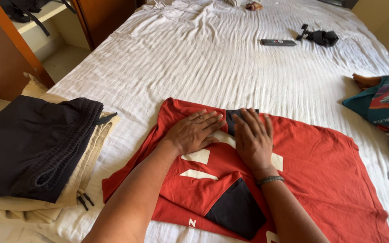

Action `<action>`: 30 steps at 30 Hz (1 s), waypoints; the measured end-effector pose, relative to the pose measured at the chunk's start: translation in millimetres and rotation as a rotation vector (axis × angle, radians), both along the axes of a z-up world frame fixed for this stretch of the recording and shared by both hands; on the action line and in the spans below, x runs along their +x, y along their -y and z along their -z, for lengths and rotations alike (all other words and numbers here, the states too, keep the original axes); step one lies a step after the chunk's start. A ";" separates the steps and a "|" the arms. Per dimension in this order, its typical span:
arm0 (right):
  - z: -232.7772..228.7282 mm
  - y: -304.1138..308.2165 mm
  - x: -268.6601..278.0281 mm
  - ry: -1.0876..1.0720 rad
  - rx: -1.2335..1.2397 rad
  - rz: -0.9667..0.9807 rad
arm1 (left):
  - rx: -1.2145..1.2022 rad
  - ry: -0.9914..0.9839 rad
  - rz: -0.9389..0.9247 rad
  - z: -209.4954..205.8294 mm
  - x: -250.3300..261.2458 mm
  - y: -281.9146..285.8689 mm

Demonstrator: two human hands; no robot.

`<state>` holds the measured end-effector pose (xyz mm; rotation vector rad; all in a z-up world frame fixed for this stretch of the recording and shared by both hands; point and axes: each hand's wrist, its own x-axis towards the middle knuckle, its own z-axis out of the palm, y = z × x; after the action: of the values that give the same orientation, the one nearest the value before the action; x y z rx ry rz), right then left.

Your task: Folding a red t-shirt on a bed.

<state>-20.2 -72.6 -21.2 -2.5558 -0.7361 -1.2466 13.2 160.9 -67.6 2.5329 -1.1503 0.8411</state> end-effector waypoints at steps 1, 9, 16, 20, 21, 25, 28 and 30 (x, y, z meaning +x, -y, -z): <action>0.3 -0.6 2.1 0.005 -0.003 -0.003 | -0.003 0.005 -0.003 -2.4 1.3 0.8; 13.1 -2.6 20.8 -0.499 -0.013 0.063 | 0.077 -0.177 -0.122 -12.9 -1.3 -0.1; 11.2 -4.2 22.3 -0.728 0.008 0.243 | 0.064 -0.352 -0.264 -34.9 -11.1 1.6; 11.0 0.4 23.3 -0.773 -0.005 0.279 | 0.010 -0.366 -0.345 -34.4 -10.5 -0.1; 11.2 1.2 23.6 -0.788 -0.006 0.270 | -0.003 -0.360 -0.363 -33.7 -10.0 -1.0; 8.8 14.6 18.1 -0.815 -0.038 0.306 | -0.001 -0.358 -0.369 -31.7 -6.5 -2.6; 15.1 35.9 13.1 -0.820 -0.090 0.245 | 0.011 -0.381 -0.376 -31.1 -8.4 -1.0; 20.5 46.0 15.1 -0.792 -0.081 0.196 | 0.022 -0.397 -0.380 -31.3 -8.7 -4.2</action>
<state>-5.1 -118.6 -41.7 -2.8833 -0.3623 -0.1576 4.4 165.0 -36.3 2.8071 -0.5697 0.3627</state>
